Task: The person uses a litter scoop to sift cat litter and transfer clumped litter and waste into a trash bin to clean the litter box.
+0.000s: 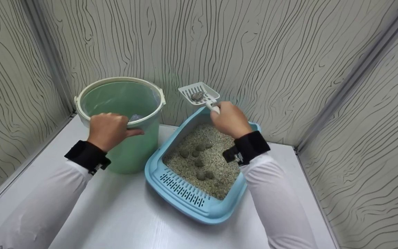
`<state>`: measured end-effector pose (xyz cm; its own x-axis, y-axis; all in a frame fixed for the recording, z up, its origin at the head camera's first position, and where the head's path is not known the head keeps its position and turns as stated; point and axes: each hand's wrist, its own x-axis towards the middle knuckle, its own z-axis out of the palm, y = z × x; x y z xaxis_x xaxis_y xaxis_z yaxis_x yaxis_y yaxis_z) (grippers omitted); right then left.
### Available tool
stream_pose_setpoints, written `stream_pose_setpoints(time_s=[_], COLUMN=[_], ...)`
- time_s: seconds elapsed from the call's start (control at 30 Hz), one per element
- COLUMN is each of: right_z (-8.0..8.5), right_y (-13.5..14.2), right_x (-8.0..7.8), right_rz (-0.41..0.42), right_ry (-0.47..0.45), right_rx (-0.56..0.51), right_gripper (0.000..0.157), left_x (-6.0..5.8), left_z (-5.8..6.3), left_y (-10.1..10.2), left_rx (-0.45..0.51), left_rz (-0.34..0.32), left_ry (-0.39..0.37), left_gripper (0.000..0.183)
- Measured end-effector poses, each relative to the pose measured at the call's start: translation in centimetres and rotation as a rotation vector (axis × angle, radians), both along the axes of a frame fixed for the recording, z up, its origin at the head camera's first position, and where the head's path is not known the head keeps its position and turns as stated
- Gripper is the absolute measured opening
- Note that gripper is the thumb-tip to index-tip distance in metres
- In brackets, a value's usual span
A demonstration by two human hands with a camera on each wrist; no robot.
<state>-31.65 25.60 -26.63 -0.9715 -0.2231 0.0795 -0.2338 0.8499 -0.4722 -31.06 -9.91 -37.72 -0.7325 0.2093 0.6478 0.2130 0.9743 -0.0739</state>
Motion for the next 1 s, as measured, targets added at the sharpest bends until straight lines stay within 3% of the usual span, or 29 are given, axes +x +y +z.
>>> stream_pose_setpoints(time_s=[0.23,0.4,0.5,0.67,0.77,0.87,1.0], right_z=[2.0,1.4,0.1,-2.6,-3.8,-4.4,-4.5], right_y=[-6.1,-11.2,-13.5,-15.1,-15.3,-15.2,-15.1], right_x=[-1.7,-2.4,-2.4,-2.4,-2.4,-2.4,-2.4], right_rz=[0.024,0.052,0.084,0.157,0.19,0.217,0.225], right_ry=[-0.049,-0.016,0.118,0.577,0.809,0.889,0.846], right_rx=[-0.091,-0.046,0.08,0.366,0.462,0.473,0.44], right_gripper=[0.039,0.036,0.029,0.025,0.025,0.021,0.02], left_x=[-0.2,-0.3,-0.3,-0.4,-0.4,-0.4,-0.4], left_z=[-0.1,0.0,-0.1,-0.2,-0.1,0.0,0.1], left_y=[-0.2,0.0,0.2,0.6,0.7,0.6,0.5], left_rx=[0.004,0.012,0.016,0.018,0.016,0.016,0.018], left_rz=[0.007,0.008,0.007,-0.003,-0.007,-0.006,-0.003], left_ry=[-0.005,-0.007,-0.001,0.019,0.029,0.021,0.008], left_gripper=[0.082,0.082,0.081,0.08,0.079,0.079,0.079])
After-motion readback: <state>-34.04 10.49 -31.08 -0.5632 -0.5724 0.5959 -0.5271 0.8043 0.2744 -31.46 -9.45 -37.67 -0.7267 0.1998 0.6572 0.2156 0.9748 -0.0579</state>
